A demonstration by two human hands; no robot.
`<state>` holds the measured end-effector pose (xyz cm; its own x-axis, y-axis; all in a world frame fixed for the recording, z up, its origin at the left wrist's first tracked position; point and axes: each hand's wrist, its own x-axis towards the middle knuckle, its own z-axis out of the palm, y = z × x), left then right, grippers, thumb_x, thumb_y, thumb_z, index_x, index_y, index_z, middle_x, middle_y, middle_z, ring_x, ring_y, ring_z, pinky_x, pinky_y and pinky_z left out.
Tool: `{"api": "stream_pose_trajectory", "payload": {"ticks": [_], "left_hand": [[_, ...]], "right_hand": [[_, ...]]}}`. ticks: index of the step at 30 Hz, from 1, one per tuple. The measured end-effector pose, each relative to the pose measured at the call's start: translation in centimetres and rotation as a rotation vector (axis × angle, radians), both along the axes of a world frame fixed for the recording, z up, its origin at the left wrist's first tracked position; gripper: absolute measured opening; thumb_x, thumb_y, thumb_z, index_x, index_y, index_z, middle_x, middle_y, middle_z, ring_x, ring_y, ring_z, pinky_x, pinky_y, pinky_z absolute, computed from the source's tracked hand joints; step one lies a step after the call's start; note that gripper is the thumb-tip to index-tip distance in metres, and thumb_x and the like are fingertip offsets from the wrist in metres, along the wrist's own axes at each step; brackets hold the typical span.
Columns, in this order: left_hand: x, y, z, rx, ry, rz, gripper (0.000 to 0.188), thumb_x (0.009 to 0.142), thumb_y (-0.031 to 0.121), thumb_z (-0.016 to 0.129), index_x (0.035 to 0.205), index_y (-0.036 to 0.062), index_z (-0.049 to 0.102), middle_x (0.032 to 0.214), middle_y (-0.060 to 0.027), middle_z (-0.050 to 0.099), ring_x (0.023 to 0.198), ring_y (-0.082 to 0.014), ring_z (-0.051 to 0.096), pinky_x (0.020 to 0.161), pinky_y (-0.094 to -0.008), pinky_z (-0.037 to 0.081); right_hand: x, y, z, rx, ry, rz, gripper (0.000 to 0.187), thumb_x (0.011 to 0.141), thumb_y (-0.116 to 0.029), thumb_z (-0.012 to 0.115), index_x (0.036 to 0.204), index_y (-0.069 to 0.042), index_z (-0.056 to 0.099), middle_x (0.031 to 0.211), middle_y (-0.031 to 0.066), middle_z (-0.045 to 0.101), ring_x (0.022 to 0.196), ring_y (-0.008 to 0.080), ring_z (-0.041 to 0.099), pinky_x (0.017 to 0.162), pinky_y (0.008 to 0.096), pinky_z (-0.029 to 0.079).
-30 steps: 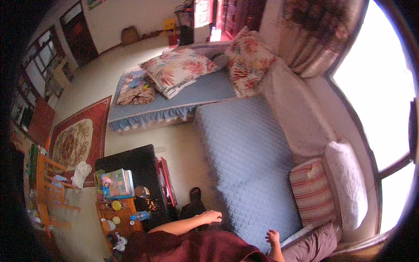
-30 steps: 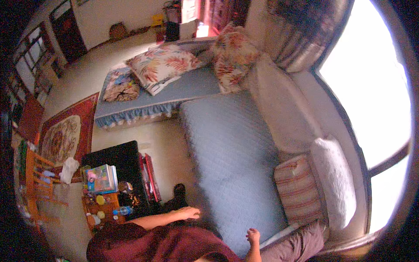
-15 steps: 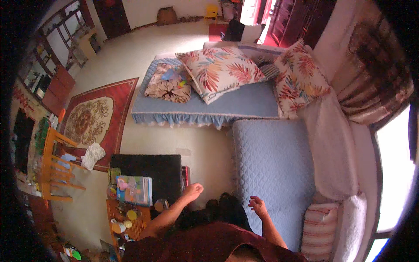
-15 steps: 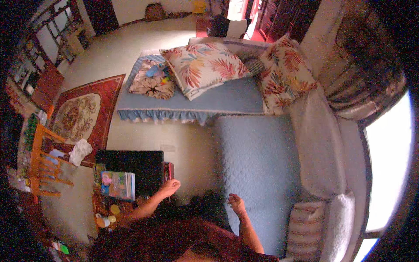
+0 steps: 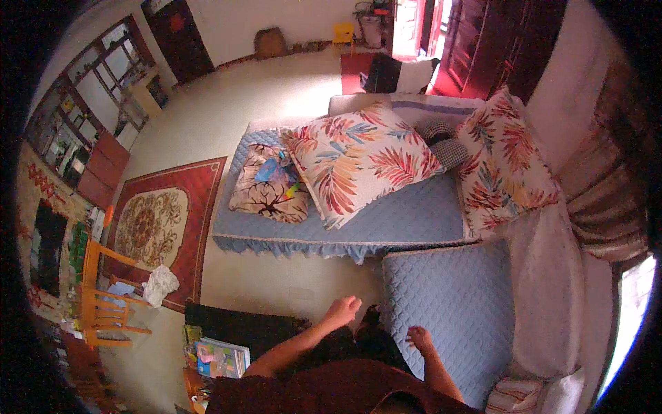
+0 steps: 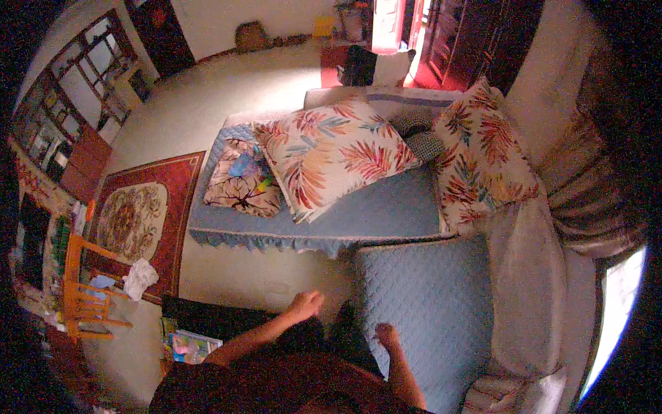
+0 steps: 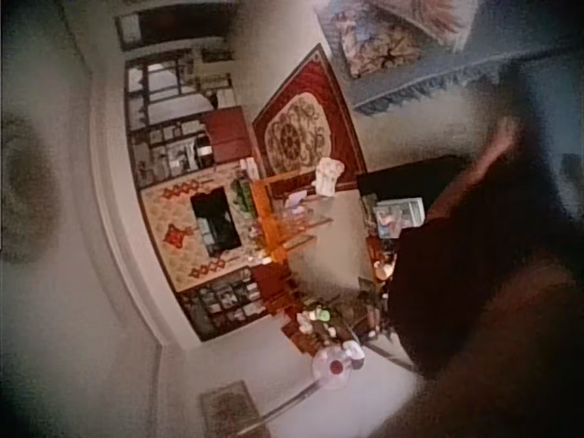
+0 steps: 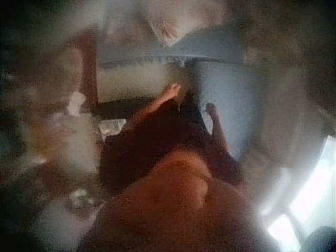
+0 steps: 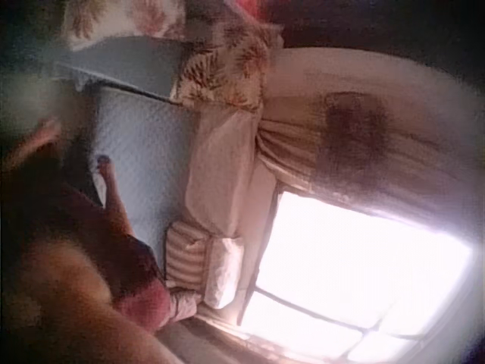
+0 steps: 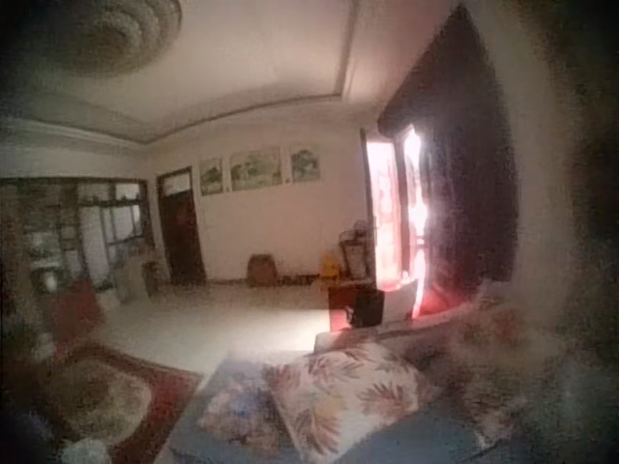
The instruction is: The person arranges pillows, folds a white blanket, and then spreads a large white patterned throw over the pillows and back of the sofa.
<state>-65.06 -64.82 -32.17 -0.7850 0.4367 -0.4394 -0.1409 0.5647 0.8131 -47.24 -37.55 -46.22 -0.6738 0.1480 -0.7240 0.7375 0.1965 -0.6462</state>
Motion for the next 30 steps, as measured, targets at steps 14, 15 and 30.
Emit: {"api": "stream_pose_trajectory", "payload": {"ticks": [14,15,30], "left_hand": [[-36.0,-5.3,-10.1,0.245,-0.100,0.808,0.039,0.088,0.034,0.048,0.066,0.0029,0.057,0.050,-0.0060,0.054,0.043,-0.0173,0.052,0.046,-0.0315,0.044],[-38.3,-5.3,-11.1,0.247,-0.102,0.863,0.038,0.088,0.033,0.049,0.066,0.0031,0.056,0.051,-0.0066,0.054,0.043,-0.0177,0.053,0.047,-0.0321,0.044],[-49.5,-8.5,-13.6,-0.108,-0.059,0.450,0.053,0.081,0.045,0.049,0.079,-0.0065,0.060,0.074,-0.0207,0.061,0.069,-0.0322,0.060,0.063,-0.0399,0.045]], "right_hand": [[-33.4,-5.2,8.0,-0.040,0.352,0.094,0.028,0.088,-0.020,0.055,0.111,-0.004,0.056,0.090,0.0025,0.062,0.072,0.0093,0.058,0.060,0.0228,0.046],[-34.2,-5.9,7.7,-0.195,0.301,-0.014,0.028,0.088,-0.019,0.055,0.112,-0.004,0.056,0.092,0.0024,0.062,0.073,0.0093,0.058,0.062,0.0230,0.046],[-51.6,-13.2,17.2,-0.154,0.402,0.181,0.028,0.087,-0.015,0.056,0.111,0.000,0.054,0.095,0.0047,0.060,0.088,0.0112,0.055,0.078,0.0260,0.045]]}}
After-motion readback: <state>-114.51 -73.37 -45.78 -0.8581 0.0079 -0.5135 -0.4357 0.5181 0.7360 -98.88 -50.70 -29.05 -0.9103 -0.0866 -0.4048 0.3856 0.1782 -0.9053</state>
